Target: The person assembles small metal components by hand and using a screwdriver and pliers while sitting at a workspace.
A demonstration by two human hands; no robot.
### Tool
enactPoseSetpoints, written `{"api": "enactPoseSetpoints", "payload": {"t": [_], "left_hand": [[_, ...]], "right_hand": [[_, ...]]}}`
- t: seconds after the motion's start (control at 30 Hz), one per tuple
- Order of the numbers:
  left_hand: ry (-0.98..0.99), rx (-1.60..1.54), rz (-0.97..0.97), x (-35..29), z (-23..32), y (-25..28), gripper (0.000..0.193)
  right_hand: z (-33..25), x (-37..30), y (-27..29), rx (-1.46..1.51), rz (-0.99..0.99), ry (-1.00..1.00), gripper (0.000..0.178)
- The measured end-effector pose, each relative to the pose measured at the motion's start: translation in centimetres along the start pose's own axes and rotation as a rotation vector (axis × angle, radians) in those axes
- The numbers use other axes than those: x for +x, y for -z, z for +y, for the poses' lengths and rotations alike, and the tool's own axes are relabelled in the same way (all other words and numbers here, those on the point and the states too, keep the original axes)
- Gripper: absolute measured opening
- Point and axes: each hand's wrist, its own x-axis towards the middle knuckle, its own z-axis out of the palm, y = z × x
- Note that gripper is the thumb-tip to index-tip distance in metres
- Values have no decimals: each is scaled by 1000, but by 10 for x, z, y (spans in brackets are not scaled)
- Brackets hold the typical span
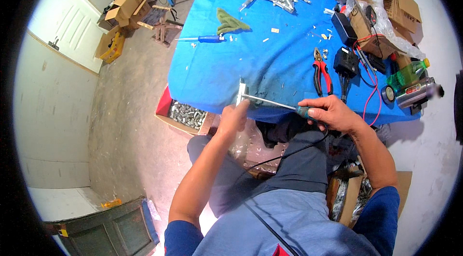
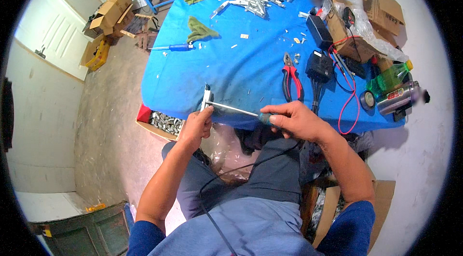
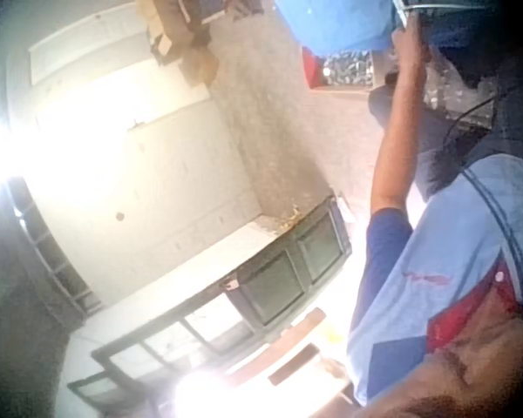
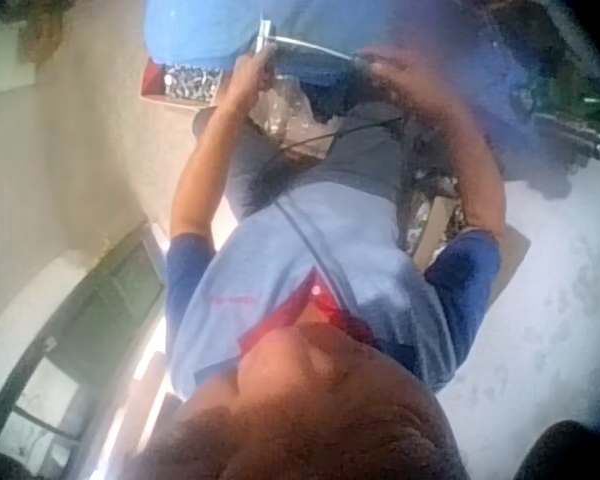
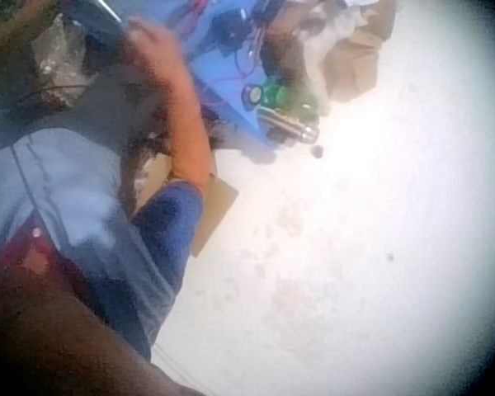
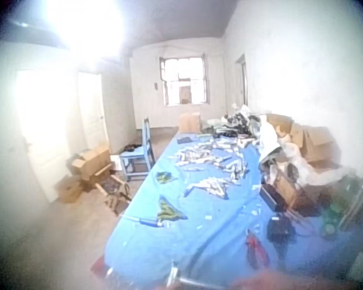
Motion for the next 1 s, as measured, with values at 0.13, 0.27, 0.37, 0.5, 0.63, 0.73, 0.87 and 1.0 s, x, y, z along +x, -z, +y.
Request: {"api": "enactPoseSetpoints", "payload": {"t": [0.13,0.27,0.37,0.5,0.63,0.73,0.87,1.0], "left_hand": [[-10,14,64,-1,-1,-1,38],[-28,92,107,1,-2,-3,38],[-39,191,159,4,-4,-5,37],[-69,254,169,7,-6,-5,36],[-68,304,190,1,1,-7,37],[-60,314,165,6,-4,-2,38],[-62,309,192,6,-5,-4,40],[-16,289,207,3,3,-10,41]], "right_hand": [[8,4,-5,150,-10,-101,38],[18,5,-7,237,-38,-119,40],[20,5,-11,299,-54,-81,41],[10,4,-19,96,-16,-37,39],[6,4,-23,-123,31,52,37],[16,6,-28,-356,154,346,36],[15,4,-37,-661,252,517,35],[35,-3,-55,-1007,387,583,37]]}}
